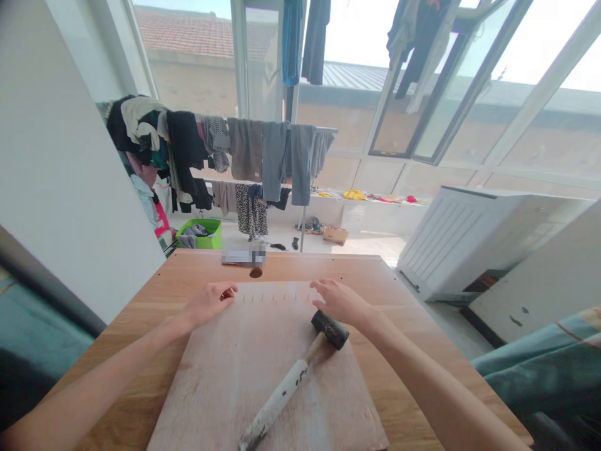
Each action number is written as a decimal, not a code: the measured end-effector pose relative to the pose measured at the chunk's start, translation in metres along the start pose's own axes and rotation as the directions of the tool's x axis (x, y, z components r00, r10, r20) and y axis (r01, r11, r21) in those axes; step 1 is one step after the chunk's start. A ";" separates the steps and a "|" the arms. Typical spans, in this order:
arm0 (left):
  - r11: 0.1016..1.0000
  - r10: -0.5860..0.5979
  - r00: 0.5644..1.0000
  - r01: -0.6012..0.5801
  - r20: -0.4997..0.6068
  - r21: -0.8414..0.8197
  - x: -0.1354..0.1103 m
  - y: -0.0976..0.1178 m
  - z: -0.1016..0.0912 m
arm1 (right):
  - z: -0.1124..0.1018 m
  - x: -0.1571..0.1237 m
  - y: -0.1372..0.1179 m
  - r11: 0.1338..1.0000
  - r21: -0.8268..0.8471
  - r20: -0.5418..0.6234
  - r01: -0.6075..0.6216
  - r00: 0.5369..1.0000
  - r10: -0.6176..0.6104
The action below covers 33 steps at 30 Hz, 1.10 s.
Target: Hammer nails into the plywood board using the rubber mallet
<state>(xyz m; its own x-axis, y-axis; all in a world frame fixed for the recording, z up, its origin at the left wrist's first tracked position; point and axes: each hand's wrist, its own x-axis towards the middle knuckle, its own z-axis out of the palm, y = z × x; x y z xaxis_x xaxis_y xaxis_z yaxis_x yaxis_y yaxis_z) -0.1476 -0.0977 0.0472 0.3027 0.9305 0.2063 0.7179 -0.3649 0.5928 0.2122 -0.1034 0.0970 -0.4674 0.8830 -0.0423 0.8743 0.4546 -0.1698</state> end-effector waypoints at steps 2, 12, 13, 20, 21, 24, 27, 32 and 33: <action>1.000 -0.003 1.000 0.003 -0.017 -0.014 0.000 0.001 0.001 | 0.006 0.017 0.001 0.999 -0.051 0.009 0.018 1.000 -0.018; 0.997 0.014 0.998 -0.019 -0.056 -0.076 0.002 0.004 0.016 | 0.019 0.048 -0.011 0.996 -0.064 0.116 0.057 0.992 -0.049; 0.996 0.015 0.998 -0.021 -0.063 -0.089 0.003 0.003 0.018 | 0.018 0.048 -0.012 0.997 -0.058 0.110 0.057 0.993 -0.050; 0.983 0.003 0.997 -0.016 -0.072 -0.183 0.006 0.000 0.029 | 0.012 0.057 -0.028 0.999 -0.014 0.104 0.046 0.994 -0.044; 0.982 0.003 0.998 -0.016 -0.068 -0.190 0.006 0.000 0.029 | 0.012 0.058 -0.030 0.999 -0.013 0.117 0.042 0.992 -0.040; 0.979 0.003 0.998 -0.015 -0.060 -0.204 0.006 0.001 0.029 | 0.014 0.060 -0.035 1.000 -0.015 0.151 0.027 0.988 -0.024; 0.977 -0.006 0.998 -0.008 -0.064 -0.211 0.007 0.002 0.029 | 0.015 0.060 -0.037 1.000 -0.019 0.164 0.005 0.986 -0.002; 0.974 -0.034 0.996 0.014 -0.084 -0.228 0.009 0.007 0.031 | 0.010 0.063 -0.044 1.000 -0.001 0.127 0.022 0.992 -0.022; 0.972 -0.039 0.995 0.018 -0.088 -0.234 0.009 0.009 0.032 | 0.009 0.064 -0.046 1.000 0.005 0.113 0.030 0.993 -0.030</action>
<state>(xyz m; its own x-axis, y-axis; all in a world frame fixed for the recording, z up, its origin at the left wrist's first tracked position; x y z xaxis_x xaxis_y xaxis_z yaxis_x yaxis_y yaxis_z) -0.1186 -0.0933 0.0297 0.2179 0.9433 0.2504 0.5569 -0.3309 0.7618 0.1408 -0.0690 0.0928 -0.5052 0.8501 -0.1485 0.8594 0.4801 -0.1756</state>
